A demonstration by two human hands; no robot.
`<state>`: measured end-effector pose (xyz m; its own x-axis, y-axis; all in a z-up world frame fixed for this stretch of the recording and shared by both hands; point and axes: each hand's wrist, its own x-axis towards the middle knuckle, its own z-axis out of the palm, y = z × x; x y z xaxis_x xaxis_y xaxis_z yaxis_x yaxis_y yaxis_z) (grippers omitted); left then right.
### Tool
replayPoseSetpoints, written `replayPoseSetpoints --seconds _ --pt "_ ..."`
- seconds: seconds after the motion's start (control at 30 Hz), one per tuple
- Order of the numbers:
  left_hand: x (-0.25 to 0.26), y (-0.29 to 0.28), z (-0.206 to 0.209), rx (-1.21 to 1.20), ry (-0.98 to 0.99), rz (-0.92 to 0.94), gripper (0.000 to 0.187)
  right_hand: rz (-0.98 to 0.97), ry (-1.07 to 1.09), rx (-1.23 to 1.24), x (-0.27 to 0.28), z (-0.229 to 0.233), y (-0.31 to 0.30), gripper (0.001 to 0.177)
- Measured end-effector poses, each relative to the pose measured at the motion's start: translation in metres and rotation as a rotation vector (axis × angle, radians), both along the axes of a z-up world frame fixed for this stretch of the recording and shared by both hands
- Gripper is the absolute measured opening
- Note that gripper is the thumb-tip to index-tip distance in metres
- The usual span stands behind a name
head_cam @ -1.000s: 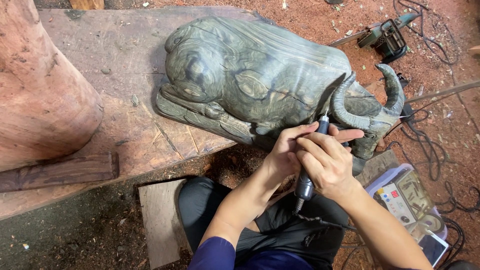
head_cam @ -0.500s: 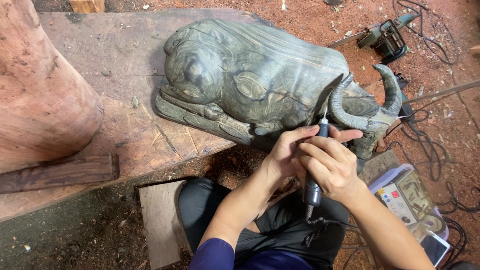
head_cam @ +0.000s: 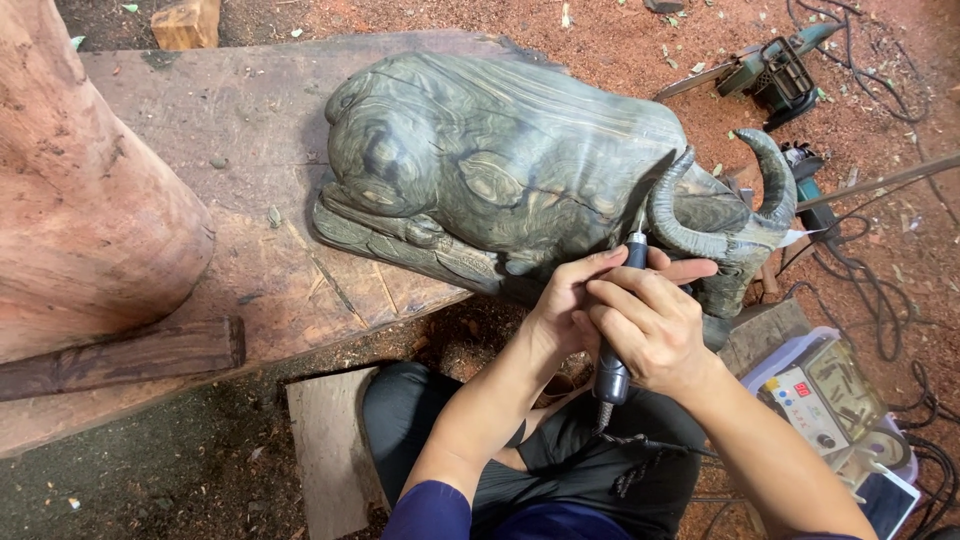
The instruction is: The person carves details into a large wooden buffalo sculpture using a rotary tool and a small chisel.
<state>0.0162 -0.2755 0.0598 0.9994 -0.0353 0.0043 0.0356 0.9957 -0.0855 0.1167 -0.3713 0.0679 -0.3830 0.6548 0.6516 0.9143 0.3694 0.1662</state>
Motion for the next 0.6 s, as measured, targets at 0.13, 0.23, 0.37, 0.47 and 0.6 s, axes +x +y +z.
replayPoseSetpoints --seconds 0.13,0.23,0.37,0.47,0.6 --pt "0.0 -0.006 -0.002 0.016 -0.055 0.029 0.025 0.002 -0.01 0.026 -0.001 0.001 -0.001 0.016" --pt "-0.002 -0.015 -0.007 0.027 -0.138 0.086 0.03 0.019 -0.024 0.036 -0.001 -0.001 -0.005 0.018" --pt "0.007 -0.024 -0.029 0.188 -0.278 0.235 0.039 0.06 0.016 0.074 0.007 -0.015 -0.008 0.019" --pt "0.021 -0.014 -0.041 0.088 -0.189 0.117 0.029 0.048 0.031 0.077 0.006 -0.006 -0.001 0.017" --pt "0.027 -0.004 -0.033 -0.058 -0.058 -0.051 0.033 0.024 0.015 0.094 0.003 0.001 0.002 0.018"
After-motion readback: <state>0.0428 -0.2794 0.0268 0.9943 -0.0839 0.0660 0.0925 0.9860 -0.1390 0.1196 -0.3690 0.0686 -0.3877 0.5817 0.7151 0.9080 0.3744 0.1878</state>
